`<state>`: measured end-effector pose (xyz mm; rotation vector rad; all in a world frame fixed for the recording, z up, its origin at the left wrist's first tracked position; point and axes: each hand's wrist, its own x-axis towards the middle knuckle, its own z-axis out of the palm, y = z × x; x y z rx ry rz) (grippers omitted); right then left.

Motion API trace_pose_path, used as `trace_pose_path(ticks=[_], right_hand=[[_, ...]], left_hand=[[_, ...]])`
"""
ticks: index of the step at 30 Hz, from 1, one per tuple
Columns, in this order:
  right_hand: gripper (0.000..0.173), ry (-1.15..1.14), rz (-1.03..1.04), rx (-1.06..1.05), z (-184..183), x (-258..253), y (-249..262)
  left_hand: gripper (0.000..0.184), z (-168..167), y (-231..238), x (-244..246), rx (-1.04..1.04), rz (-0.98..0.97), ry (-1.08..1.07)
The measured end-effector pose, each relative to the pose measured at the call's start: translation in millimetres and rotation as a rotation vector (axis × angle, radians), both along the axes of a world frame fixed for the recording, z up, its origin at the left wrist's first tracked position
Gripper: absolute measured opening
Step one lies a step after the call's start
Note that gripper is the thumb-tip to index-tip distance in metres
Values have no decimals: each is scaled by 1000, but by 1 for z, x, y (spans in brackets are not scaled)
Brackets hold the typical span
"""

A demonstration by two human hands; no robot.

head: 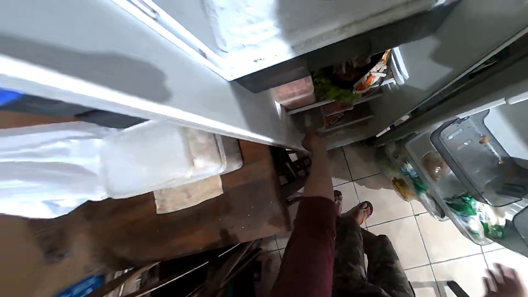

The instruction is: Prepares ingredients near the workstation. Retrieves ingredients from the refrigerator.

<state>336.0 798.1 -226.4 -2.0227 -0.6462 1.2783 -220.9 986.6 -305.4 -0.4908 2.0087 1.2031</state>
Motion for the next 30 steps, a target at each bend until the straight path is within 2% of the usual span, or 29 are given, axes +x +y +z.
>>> trace_pose_path(ticks=[1, 2, 4, 7, 9, 11, 13, 15, 17, 19, 21, 22, 24, 26, 28, 30], right_hand=[[53, 59, 102, -78, -27, -2, -17], [53, 126, 203, -124, -49, -14, -28], [49, 193, 428, -153, -73, -64, -35], [55, 249, 840, -101, -57, -157, -6], [73, 246, 993, -55, -28, -211, 13], [92, 245, 1040, -40, 1, -250, 22], [99, 277, 1051, -46, 28, -278, 21], [93, 335, 1057, -54, 57, -293, 3], [75, 358, 1085, -15, 90, -305, -24], [58, 367, 1151, 93, 126, -325, -56], [51, 434, 1230, 176, 161, -349, -93], [50, 489, 1275, 202, 177, -363, -114], [50, 599, 1386, 235, 206, -399, -158], [49, 672, 1564, 220, 233, -436, -211], [44, 721, 1769, 186, 253, -476, -276], [41, 736, 1981, 171, 269, -515, -341]], left_hand=[[51, -54, -23, 11, 76, 47, 248], [54, -81, -46, 15, 143, 89, 251], [57, -83, -95, 38, 151, 47, 134], [42, -60, -175, 87, 206, 18, 89], [37, -28, -234, 122, 237, 7, 24], [31, 13, -294, 152, 235, -43, -9], [25, 62, -346, 167, 255, -72, -39], [22, 116, -393, 174, 284, -86, -51], [23, 164, -434, 171, 338, -87, -7], [27, 201, -480, 161, 417, -83, 78], [34, 226, -538, 153, 544, -66, 186], [41, 231, -569, 149, 614, -45, 262], [69, 234, -625, 134, 755, 93, 352], [88, 253, -680, 109, 993, 218, 225], [81, 281, -738, 94, 1187, 278, 108], [65, 318, -786, 85, 1259, 363, 239]])
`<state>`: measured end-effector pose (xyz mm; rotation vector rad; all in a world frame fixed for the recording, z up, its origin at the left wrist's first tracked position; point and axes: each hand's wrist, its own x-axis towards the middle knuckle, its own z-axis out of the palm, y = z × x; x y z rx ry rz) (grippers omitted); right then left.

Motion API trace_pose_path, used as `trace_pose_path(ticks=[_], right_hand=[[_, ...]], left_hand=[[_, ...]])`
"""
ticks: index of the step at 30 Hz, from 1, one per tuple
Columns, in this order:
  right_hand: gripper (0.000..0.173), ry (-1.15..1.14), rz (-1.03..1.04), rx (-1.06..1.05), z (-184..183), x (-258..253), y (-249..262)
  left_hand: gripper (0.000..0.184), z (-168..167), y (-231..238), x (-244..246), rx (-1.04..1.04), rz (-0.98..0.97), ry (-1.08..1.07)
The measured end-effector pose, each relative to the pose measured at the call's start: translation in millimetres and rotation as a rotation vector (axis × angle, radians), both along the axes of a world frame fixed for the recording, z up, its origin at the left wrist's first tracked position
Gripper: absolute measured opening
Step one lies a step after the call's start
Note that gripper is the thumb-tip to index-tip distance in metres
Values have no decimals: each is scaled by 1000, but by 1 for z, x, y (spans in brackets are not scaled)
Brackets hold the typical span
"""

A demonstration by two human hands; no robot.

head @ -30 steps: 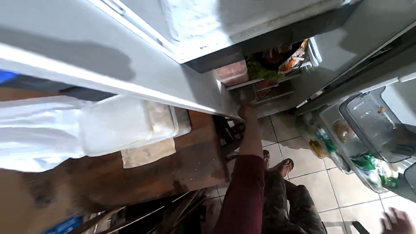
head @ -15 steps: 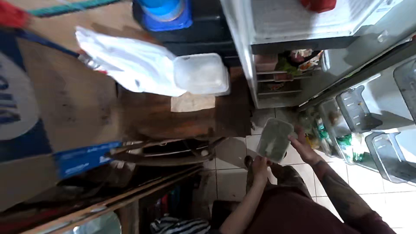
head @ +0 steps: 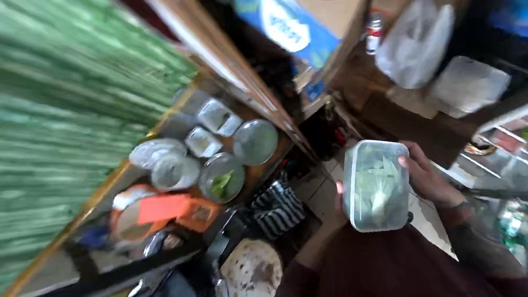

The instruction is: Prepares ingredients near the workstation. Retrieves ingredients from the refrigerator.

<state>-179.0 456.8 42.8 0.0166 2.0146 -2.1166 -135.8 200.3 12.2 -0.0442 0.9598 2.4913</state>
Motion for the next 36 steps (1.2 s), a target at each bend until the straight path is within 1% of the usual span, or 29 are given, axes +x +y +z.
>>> trace_pose_path(ticks=[1, 2, 4, 6, 7, 9, 11, 12, 13, 14, 15, 16, 18, 20, 23, 25, 27, 28, 29, 30, 31, 32, 33, 34, 35, 36], right_hand=[[42, 15, 86, 64, 8, -20, -32], [44, 32, 152, 136, 14, -40, -63], [47, 121, 238, 246, 20, -72, -125], [57, 249, 299, 321, 27, -91, -183], [66, 339, 354, 375, 30, -94, -209], [77, 509, 520, 480, 39, -87, -255], [87, 671, 718, 618, 40, -72, -291], [90, 776, 791, 704, 34, -66, -307], [88, 885, 837, 779, 27, -65, -322], [84, 976, 867, 830, 22, -68, -337], [82, 1023, 917, 854, 19, -75, -352], [81, 1030, 992, 859, 18, -85, -365], [83, 971, 1176, 841, 20, -106, -390], [84, 958, 1298, 810, 18, -123, -415], [78, 1096, 1342, 770, 8, -138, -446], [73, 1136, 1382, 716, 7, -151, -463], [57, 1042, 1398, 583, 18, -181, -480], [52, 981, 1347, 541, 22, -201, -491], [53, 975, 1258, 534, 23, -222, -504], [57, 962, 1184, 534, 21, -244, -518], [62, 891, 1154, 529, 18, -265, -534], [70, 792, 1165, 523, 14, -281, -548], [70, 702, 1198, 486, 7, -295, -561], [65, 625, 1226, 425, 2, -304, -572], [61, 556, 1242, 382, -1, -309, -580], [58, 496, 1248, 371, -2, -314, -587]], left_hand=[[63, 11, -22, -4, 17, 86, 70], [67, 5, -45, -7, 56, 157, 133], [72, -31, -89, -14, 274, 229, 141], [75, -59, -128, -18, 357, 324, 96], [74, -66, -146, -20, 397, 358, 91], [68, -72, -177, -25, 451, 446, 88], [58, -68, -200, -31, 431, 583, 124], [56, -69, -211, -32, 410, 639, 162], [60, -73, -223, -34, 384, 675, 199], [68, -78, -234, -36, 381, 681, 224], [73, -84, -244, -37, 381, 690, 237], [72, -88, -252, -38, 379, 722, 232], [61, -97, -266, -39, 354, 828, 211], [57, -104, -282, -42, 324, 914, 221], [53, -112, -299, -53, 284, 1041, 271], [54, -118, -307, -61, 294, 1088, 328], [59, -128, -317, -67, 307, 1120, 364], [60, -128, -321, -67, 283, 1159, 359], [56, -115, -323, -70, 242, 1226, 327], [50, -82, -321, -77, 172, 1350, 223], [46, -36, -317, -91, 90, 1497, 60], [47, -14, -319, -99, 15, 1535, 52], [45, -8, -325, -105, -13, 1519, 111], [40, -12, -333, -109, -28, 1506, 184], [37, -24, -342, -113, -29, 1493, 240], [34, -44, -351, -116, 5, 1468, 282]])
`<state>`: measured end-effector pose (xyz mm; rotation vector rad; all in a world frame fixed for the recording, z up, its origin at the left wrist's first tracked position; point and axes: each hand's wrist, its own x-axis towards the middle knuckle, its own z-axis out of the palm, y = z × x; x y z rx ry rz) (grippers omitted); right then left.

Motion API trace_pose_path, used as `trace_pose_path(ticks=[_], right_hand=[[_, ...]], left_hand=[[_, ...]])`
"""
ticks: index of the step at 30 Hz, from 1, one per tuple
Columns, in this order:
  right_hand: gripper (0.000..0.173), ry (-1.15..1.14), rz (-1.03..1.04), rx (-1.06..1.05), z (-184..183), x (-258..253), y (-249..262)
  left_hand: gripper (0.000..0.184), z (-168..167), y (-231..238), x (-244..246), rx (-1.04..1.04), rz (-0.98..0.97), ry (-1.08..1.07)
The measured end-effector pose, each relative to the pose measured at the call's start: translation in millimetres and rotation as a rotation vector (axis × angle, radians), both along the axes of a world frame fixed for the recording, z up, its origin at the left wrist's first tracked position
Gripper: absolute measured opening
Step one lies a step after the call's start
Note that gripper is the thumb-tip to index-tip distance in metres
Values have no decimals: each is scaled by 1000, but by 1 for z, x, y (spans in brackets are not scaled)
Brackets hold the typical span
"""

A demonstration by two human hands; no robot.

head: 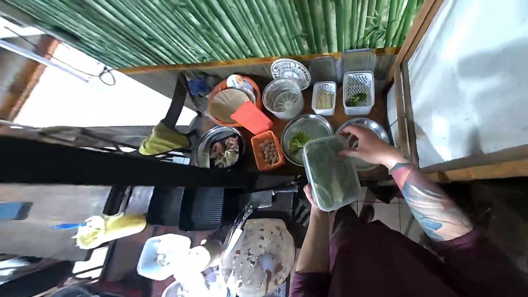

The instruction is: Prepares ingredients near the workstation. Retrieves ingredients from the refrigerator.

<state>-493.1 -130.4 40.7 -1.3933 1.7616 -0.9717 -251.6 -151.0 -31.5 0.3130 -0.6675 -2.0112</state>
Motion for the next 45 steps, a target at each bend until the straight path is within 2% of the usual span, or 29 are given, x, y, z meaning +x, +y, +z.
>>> trace_pose_path(ticks=[2, 3, 7, 10, 12, 14, 15, 17, 19, 22, 25, 27, 30, 33, 36, 39, 42, 45], right_hand=[[55, -2, -41, 31, -4, -11, -13], [55, 15, -70, 26, -10, -16, -19], [54, 100, -154, -5, -28, -43, -43], [54, -27, -183, 99, -28, -68, -68], [51, -132, -250, 120, -16, -82, -78], [50, -128, -342, 118, -1, -90, -83], [49, -132, -398, 177, 20, -90, -88], [49, -283, -532, 437, 90, -86, -110], [41, -309, -592, 117, 78, -87, -94], [43, -485, -650, -209, 22, -114, -71], [44, -473, -875, -394, 1, -111, -41], [45, -448, -1022, -419, -14, -96, -10], [53, -410, -1162, -311, -38, -68, 43], [53, -470, -1255, -225, -47, -43, 82], [47, -515, -1280, -239, -51, -29, 104], [42, -542, -1249, -320, -52, -21, 118], [38, -554, -1233, -359, -50, -18, 127], [35, -567, -1222, -362, -49, -11, 133]], left_hand=[[37, -56, -24, -6, -23, -174, 198], [40, -71, -33, -12, -2, -232, 245], [46, -101, -70, -36, 159, -311, 179], [46, -104, -103, -61, 188, -383, 226], [44, -98, -129, -85, 195, -431, 253], [48, -104, -154, -107, 232, -433, 152], [50, -110, -166, -118, 227, -402, 72], [57, -117, -188, -140, 207, -374, -28], [66, -119, -206, -162, 207, -373, -89], [68, -116, -235, -195, 158, -411, -111], [68, -115, -268, -230, 118, -434, -110], [70, -119, -289, -249, 104, -467, -138], [68, -112, -306, -277, 69, -478, -336], [72, -103, -305, -306, -43, -477, -721], [115, -103, -296, -342, -219, -370, -1217], [134, -82, -273, -376, -392, -297, -1669], [137, -67, -252, -401, -417, -290, -1800], [137, -65, -246, -416, -488, -252, -1865]])
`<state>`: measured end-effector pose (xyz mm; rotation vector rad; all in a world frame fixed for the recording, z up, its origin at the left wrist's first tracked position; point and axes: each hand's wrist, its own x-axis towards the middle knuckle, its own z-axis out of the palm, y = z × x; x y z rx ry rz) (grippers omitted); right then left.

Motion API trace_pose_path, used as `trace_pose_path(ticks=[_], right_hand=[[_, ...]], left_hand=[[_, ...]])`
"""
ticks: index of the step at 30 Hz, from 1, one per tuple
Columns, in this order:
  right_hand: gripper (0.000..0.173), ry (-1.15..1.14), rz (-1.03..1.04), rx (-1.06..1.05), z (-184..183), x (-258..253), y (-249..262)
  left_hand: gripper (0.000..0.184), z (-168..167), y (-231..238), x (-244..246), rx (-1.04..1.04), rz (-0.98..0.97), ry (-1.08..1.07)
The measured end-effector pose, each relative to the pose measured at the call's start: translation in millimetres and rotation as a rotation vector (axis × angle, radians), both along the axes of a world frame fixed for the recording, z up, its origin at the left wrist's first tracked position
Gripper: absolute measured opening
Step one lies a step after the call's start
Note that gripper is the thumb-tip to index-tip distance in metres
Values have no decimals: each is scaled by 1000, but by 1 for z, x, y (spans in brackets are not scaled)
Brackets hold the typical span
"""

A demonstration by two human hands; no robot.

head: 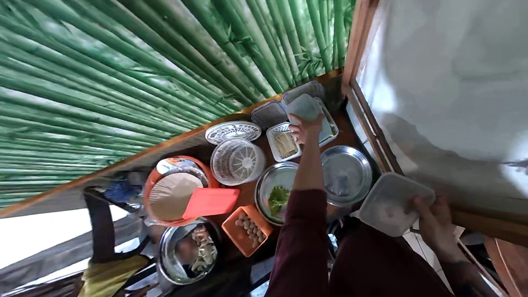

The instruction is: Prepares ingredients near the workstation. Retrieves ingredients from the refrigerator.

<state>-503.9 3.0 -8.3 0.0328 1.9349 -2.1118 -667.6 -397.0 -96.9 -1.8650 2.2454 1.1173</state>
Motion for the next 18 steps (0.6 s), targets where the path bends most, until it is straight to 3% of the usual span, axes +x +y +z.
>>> trace_pose_path(ticks=[5, 8, 9, 11, 12, 14, 18], right_hand=[[35, 1, 51, 38, 2, 13, 1], [37, 14, 75, 34, -5, 17, 1], [38, 5, 73, 35, -7, 17, -1], [40, -46, 49, 46, -8, 12, -10], [42, -79, 39, 52, -9, 8, -18], [49, -152, 40, 53, -11, -2, -37], [54, -315, 130, 14, -17, -19, -88]], left_hand=[[139, 25, -14, 15, 6, 16, 84], [129, 24, -41, 47, 126, 86, 342], [117, 20, -50, 64, 219, 103, 496], [72, 8, -64, 96, 425, 122, 880], [63, 6, -65, 116, 561, 105, 1024], [73, -3, -57, 157, 730, 81, 1183], [107, -53, -13, 224, 1094, -192, 1299]])
